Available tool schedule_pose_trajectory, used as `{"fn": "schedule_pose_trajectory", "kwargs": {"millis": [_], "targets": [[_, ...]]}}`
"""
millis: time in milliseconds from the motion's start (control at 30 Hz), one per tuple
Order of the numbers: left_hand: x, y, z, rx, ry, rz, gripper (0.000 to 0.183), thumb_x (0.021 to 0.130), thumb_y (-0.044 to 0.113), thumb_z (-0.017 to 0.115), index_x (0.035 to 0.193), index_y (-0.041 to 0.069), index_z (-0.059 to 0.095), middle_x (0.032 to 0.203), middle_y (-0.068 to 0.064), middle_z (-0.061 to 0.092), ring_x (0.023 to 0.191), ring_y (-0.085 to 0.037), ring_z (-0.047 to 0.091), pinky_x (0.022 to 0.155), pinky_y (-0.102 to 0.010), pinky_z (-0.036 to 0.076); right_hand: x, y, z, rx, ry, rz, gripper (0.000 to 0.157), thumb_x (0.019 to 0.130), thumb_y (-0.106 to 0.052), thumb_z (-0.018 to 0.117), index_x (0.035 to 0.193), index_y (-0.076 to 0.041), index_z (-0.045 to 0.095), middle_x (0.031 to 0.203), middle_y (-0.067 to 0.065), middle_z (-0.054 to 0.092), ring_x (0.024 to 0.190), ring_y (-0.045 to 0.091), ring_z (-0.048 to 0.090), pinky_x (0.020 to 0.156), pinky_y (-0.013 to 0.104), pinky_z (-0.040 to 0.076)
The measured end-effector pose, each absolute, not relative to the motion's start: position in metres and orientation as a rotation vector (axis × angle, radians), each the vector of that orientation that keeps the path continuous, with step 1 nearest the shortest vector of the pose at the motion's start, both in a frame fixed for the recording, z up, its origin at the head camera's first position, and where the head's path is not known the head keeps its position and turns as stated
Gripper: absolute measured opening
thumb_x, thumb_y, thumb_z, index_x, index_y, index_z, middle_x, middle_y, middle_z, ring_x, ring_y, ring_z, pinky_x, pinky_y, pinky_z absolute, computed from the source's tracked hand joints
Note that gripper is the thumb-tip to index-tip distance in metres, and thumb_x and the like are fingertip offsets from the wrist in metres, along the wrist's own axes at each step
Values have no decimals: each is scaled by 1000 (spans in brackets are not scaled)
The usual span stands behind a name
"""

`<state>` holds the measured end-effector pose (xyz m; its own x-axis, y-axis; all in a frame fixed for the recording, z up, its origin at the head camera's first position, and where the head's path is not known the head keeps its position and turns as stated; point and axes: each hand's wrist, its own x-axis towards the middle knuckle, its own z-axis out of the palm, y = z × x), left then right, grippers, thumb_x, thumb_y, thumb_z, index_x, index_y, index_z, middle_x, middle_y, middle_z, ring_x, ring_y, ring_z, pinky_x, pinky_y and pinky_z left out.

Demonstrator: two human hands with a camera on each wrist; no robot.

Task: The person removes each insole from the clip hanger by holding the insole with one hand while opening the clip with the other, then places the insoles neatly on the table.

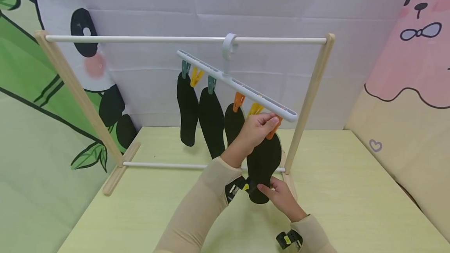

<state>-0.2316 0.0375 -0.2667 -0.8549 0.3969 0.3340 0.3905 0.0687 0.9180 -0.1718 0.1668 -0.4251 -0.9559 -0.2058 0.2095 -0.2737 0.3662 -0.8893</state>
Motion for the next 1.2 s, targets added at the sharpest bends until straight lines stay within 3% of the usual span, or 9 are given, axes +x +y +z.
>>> {"fn": "schedule_pose_trajectory", "kwargs": {"millis": [267,1200], "targets": [[-232,37,-267,875,2280,1988,26,100,5,51,112,-15,63,69,-2,48,70,-10,42,65,-21,37,-172,167,-426,431,-2550,1671,19,94,-5,60,103,12,64,95,21,68,82,6,59,72,27,47],[-233,41,-269,896,2253,2015,24,99,3,53,107,-16,64,67,-2,50,64,-10,44,64,-21,39,-170,171,-432,386,-2546,1720,22,94,-6,61,106,12,63,100,22,68,85,13,60,75,29,49]]}}
